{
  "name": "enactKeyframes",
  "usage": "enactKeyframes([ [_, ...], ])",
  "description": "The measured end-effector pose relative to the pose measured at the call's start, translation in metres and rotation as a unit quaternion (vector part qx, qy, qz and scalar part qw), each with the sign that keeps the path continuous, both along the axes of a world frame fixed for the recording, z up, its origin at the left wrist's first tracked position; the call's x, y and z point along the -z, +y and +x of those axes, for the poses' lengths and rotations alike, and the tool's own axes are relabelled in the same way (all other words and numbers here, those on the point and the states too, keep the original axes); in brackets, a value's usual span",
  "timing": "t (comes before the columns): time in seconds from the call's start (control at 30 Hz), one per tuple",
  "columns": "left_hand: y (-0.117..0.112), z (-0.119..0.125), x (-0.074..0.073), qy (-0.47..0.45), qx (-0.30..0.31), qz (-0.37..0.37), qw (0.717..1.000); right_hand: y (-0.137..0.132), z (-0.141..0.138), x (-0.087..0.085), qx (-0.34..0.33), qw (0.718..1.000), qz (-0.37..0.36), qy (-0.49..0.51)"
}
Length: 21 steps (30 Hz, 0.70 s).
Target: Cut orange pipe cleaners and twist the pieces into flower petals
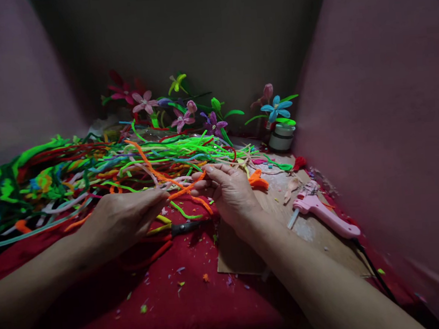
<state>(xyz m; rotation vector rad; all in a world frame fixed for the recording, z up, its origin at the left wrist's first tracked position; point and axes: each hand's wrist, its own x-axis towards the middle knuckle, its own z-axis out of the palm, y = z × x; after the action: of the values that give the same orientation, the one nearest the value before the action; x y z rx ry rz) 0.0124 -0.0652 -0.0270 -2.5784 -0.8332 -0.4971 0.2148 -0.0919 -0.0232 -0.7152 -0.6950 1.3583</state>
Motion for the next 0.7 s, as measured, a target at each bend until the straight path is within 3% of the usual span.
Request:
enactKeyframes([
  [0.23,0.0022,0.0007,0.001,0.005,-0.011,-0.003,1.0,0.0012,0.0007,0.001,-0.018,1.0,0.018,-0.011],
  [0.43,0.0028,-0.0003,-0.0055,0.009,-0.05,-0.075,0.996,-0.0001,-0.0002,-0.0014,0.001,0.999,0.011,-0.051],
  [0.7,0.0018,0.0017,-0.007,-0.012,-0.045,-0.1,0.994,-0.0028,-0.0011,-0.0022,0.01,0.998,0.017,-0.056],
])
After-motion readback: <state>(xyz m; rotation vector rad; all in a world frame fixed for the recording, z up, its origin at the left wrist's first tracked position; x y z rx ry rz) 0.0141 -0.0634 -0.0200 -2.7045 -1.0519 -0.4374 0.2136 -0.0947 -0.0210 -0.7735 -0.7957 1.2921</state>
